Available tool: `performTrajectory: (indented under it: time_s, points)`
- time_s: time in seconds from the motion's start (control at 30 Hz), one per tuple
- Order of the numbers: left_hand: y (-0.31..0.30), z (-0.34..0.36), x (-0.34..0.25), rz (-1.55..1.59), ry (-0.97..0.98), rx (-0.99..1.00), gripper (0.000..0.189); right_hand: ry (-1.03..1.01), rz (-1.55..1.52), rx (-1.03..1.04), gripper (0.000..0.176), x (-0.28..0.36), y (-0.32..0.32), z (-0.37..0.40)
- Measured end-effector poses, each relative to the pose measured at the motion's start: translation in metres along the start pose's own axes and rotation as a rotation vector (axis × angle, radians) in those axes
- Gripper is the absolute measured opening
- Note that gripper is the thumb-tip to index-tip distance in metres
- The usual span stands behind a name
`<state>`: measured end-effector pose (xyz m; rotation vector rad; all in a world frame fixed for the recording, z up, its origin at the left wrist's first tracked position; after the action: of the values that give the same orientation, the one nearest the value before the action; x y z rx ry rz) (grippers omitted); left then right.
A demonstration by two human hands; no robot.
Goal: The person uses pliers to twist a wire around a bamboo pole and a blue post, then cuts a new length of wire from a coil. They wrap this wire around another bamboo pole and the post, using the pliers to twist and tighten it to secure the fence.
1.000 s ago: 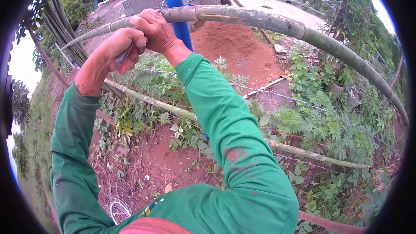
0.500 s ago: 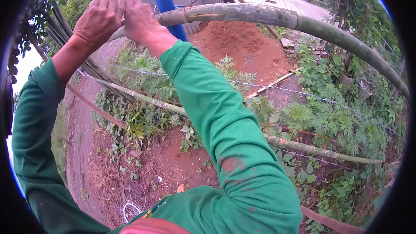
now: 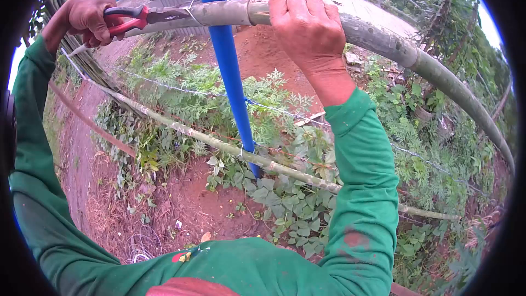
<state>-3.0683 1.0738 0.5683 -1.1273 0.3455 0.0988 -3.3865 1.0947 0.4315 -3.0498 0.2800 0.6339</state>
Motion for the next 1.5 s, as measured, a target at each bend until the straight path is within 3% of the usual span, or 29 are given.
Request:
performTrajectory:
  time_s: [0.1, 0.27, 0.37, 0.5, 0.63, 0.67, 0.8, 0.9, 1.03, 1.07, 1.17, 1.23, 1.3, 1.37, 1.43, 1.5]
  points:
    - [0.018, -0.018, 0.026, 0.277, 0.148, 0.18, 0.053, -0.02, 0.013, -0.014, 0.01, 0.0, -0.001, 0.0]
    - [0.011, -0.045, 0.044, 0.3, 0.276, 0.272, 0.059, -0.011, 0.027, 0.033, 0.016, 0.001, -0.002, -0.001]
    - [-0.003, -0.063, 0.046, 0.083, 0.368, 0.096, 0.06, -0.013, -0.005, 0.028, 0.02, 0.0, -0.004, -0.003]
    - [-0.005, -0.051, 0.044, -0.227, 0.416, -0.381, 0.055, 0.008, 0.002, 0.02, 0.022, 0.001, -0.002, -0.002]
    - [0.02, -0.029, 0.027, -0.829, 0.892, -0.989, 0.072, -0.008, -0.004, -0.039, 0.006, 0.003, -0.003, -0.005]
    - [0.021, -0.029, 0.032, -0.861, 0.713, -0.987, 0.07, -0.005, -0.005, -0.035, 0.006, 0.003, -0.003, -0.005]
    - [0.033, -0.021, 0.034, -1.297, 0.772, -1.451, 0.048, 0.011, -0.011, -0.007, 0.006, 0.003, -0.005, -0.006]
    - [0.039, -0.014, 0.025, -1.28, 0.775, -1.503, 0.05, 0.0, -0.01, -0.011, 0.006, 0.002, -0.005, -0.006]
    - [0.038, -0.011, 0.025, -0.986, 0.689, -1.059, 0.052, -0.002, -0.023, -0.013, 0.007, 0.002, -0.003, -0.004]
    - [0.034, -0.013, 0.025, -0.971, 0.777, -0.982, 0.058, -0.005, -0.025, -0.015, 0.007, 0.002, -0.002, -0.004]
    - [0.043, -0.005, 0.01, -0.618, 0.347, -0.515, 0.067, -0.01, -0.036, -0.021, 0.006, 0.001, -0.003, -0.005]
    - [0.065, -0.024, 0.034, -0.005, 0.628, -0.324, 0.068, -0.001, -0.038, 0.002, 0.01, 0.0, -0.004, -0.005]
    - [0.089, -0.02, 0.032, -0.043, 0.501, -0.35, 0.07, 0.022, -0.034, 0.052, 0.018, 0.0, -0.003, -0.004]
    - [0.138, -0.017, 0.038, 0.877, 0.234, 0.056, 0.065, 0.029, -0.019, 0.046, 0.016, 0.0, -0.002, -0.003]
    - [0.183, -0.027, 0.02, 1.492, 0.291, 0.267, 0.059, 0.035, -0.025, 0.027, 0.014, 0.003, -0.002, -0.005]
    - [0.175, -0.027, 0.021, 1.266, 0.317, 0.068, 0.058, 0.041, -0.024, 0.01, 0.012, 0.001, -0.003, -0.004]
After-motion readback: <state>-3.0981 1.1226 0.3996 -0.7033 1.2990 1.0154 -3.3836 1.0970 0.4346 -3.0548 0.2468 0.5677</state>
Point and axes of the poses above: each hand's wrist, its own z-axis away from the middle knuckle, its own y-axis out of the palm, x = y × z, the point moved 5 cm from there along -z, towards the middle knuckle
